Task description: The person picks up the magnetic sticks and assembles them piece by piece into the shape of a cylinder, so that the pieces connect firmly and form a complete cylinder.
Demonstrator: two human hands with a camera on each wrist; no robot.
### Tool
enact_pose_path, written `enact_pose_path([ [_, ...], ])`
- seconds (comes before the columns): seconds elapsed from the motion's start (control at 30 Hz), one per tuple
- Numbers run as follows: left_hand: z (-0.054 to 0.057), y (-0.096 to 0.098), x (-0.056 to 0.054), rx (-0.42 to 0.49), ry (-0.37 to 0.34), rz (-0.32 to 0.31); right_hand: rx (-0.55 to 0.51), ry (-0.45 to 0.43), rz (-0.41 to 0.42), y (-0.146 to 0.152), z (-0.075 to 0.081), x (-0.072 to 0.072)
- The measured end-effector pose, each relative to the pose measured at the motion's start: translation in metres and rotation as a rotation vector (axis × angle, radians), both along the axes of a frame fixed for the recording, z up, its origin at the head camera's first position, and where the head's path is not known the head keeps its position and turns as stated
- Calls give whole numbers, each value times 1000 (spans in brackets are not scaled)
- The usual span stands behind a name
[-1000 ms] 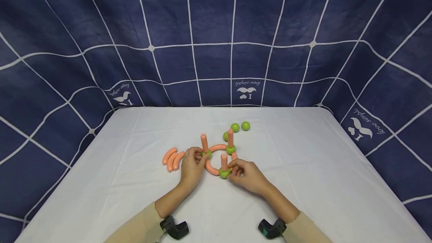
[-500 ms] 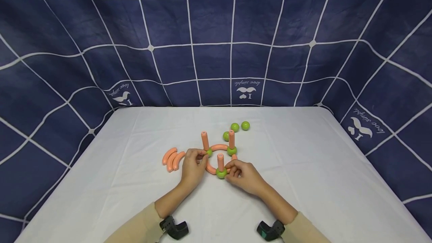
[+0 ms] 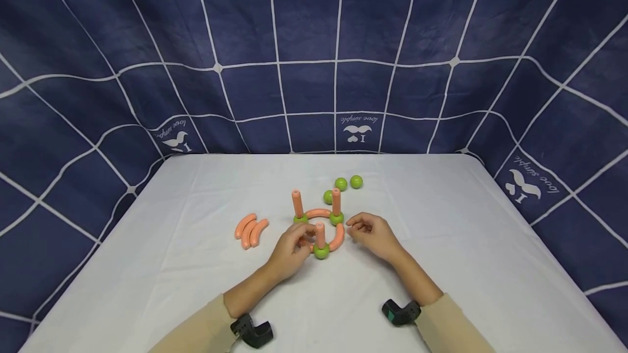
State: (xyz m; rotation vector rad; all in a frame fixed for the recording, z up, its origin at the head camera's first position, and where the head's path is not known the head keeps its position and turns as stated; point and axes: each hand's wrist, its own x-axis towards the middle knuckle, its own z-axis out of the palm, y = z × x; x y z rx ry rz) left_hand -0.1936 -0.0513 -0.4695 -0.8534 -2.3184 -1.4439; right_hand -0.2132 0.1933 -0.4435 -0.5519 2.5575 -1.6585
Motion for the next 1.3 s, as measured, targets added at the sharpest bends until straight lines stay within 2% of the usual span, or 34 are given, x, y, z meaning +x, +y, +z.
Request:
enact_pose_path([
  [0.1,0,-1,-1,-28,61,-54,0,3,-58,2,0,-13],
  [0.17,-1,-1,-1,-52,94,-65,-4,3,-86,2,-1,-22],
  [0.43,-3,0,0,-113,135,-28,-28,8,-159,-10,-2,-52],
  [0.63,-1,0,0,-127,105,-14,-10,23,-173,-23,2,-68],
  [0.9,0,1,-1,-124,104,-26,129,61,-140,-32,2,-86],
  [1.13,-1,1,-1,-123,99,-24,218,27,-126,-36,-1,-94],
  [1.3,-1,0,-1,-133,84,-20,299,54,-116,-40,-1,-97],
])
